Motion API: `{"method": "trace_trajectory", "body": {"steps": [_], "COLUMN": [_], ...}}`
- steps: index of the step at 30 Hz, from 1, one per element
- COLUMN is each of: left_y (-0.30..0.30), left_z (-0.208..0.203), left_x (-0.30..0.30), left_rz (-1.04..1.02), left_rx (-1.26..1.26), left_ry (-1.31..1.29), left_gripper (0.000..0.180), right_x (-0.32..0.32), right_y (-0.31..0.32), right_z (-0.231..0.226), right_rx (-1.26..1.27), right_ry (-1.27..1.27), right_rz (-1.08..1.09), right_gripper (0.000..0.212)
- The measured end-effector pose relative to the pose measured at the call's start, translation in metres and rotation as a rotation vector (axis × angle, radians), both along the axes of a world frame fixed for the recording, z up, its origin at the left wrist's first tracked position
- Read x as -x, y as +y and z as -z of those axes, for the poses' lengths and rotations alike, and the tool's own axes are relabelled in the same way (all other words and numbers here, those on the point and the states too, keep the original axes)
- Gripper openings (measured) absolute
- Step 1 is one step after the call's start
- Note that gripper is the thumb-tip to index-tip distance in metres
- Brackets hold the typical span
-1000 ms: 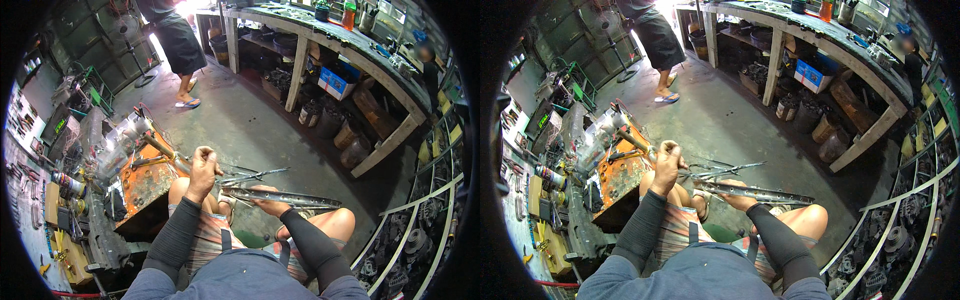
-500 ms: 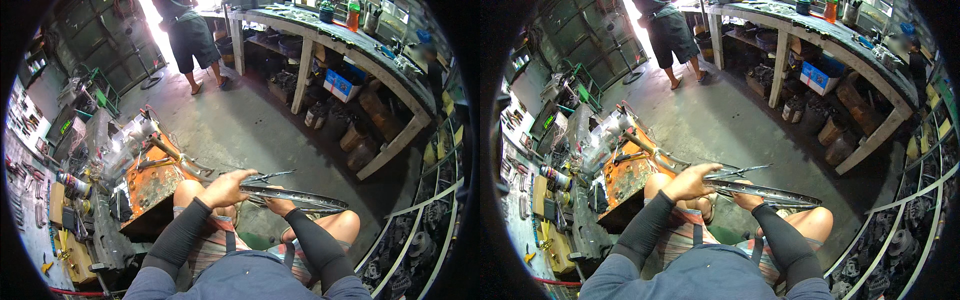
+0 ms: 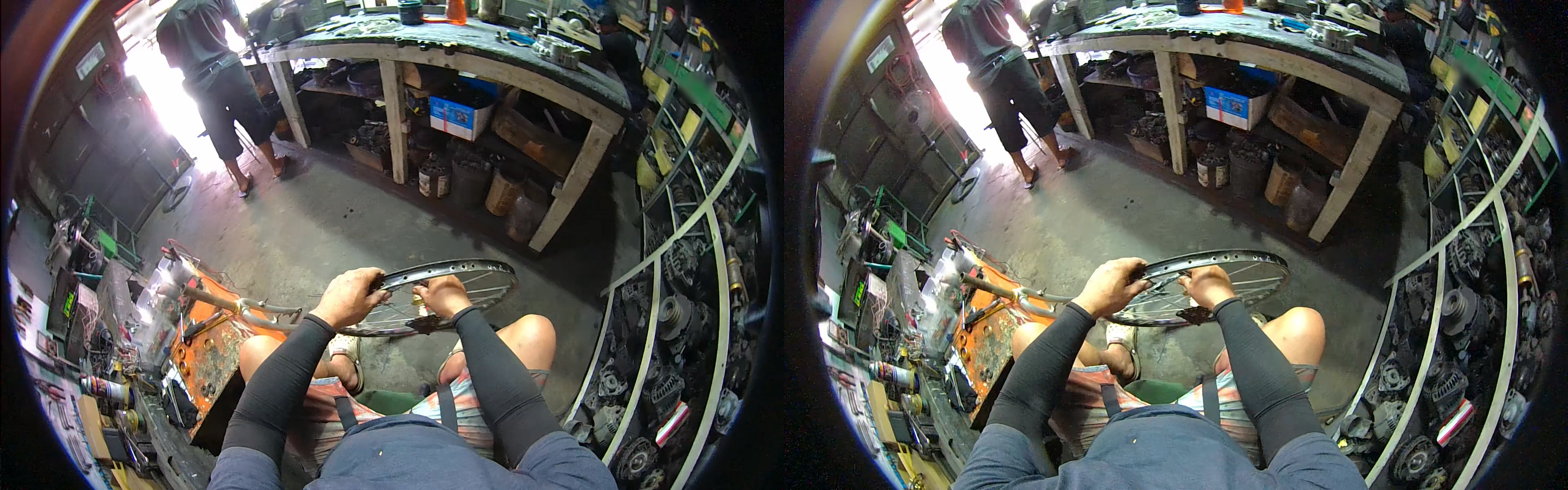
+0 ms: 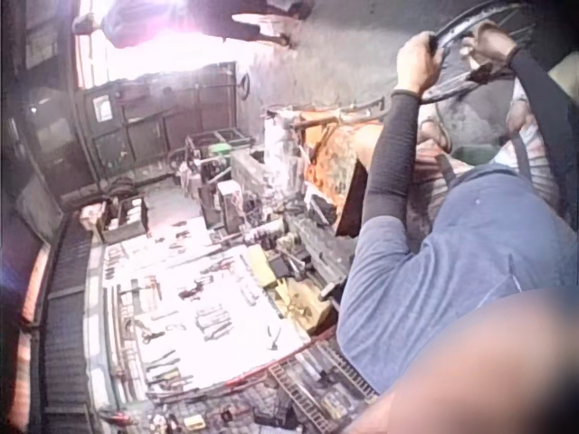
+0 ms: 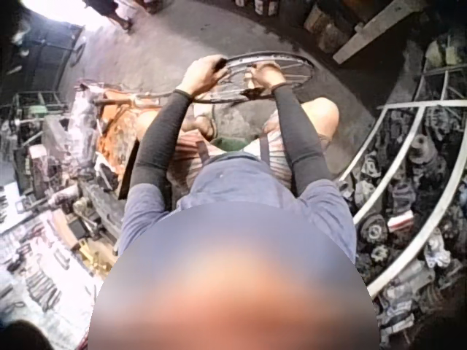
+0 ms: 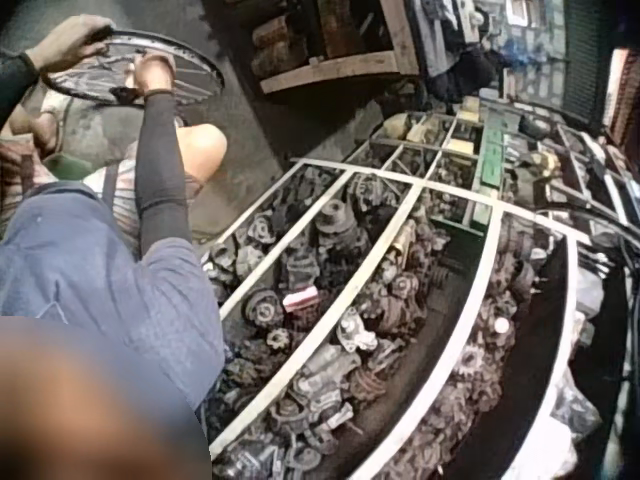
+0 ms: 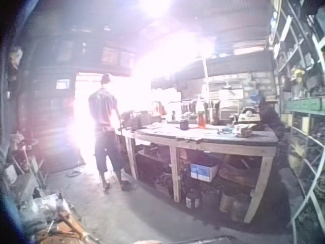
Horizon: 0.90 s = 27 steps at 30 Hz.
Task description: The person sits on the floor in a workshop and uses a spoke wrench to tighten the nipples on a bicycle wheel. They rotate the wheel and adjust multiple spokes to true the rim.
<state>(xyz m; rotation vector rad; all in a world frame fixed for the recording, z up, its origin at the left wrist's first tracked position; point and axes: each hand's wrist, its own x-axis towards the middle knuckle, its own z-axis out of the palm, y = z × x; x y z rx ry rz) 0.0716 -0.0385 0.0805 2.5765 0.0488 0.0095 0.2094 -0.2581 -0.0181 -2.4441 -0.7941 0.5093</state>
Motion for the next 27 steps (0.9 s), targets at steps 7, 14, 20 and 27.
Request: {"method": "trace_trajectory", "body": {"steps": [7, 14, 20, 27], "left_y": [-0.029, -0.028, -0.022, 0.013], "left_z": [-0.029, -0.034, -0.018, -0.053], "left_x": [-0.031, -0.050, -0.066, -0.047], "left_rz": [-0.012, -0.039, -0.035, 0.020], "left_rx": [-0.245, -0.296, -0.293, 0.006], "left_ry": [-0.007, 0.077, 0.022, 0.213], "left_gripper": [0.035, 0.037, 0.041, 0.066], "right_x": [-0.015, -0.007, 0.023, 0.030], "right_y": [-0.028, -0.012, 0.023, 0.045], "right_z": [0.002, -0.001, 0.036, 0.050], "right_rx": [0.026, -0.138, -0.490, -0.408], "right_ry": [0.049, 0.196, 0.508, 0.410], "right_rz": [-0.060, -0.062, -0.053, -0.043], "right_gripper": [0.033, 0.047, 0.043, 0.028]}}
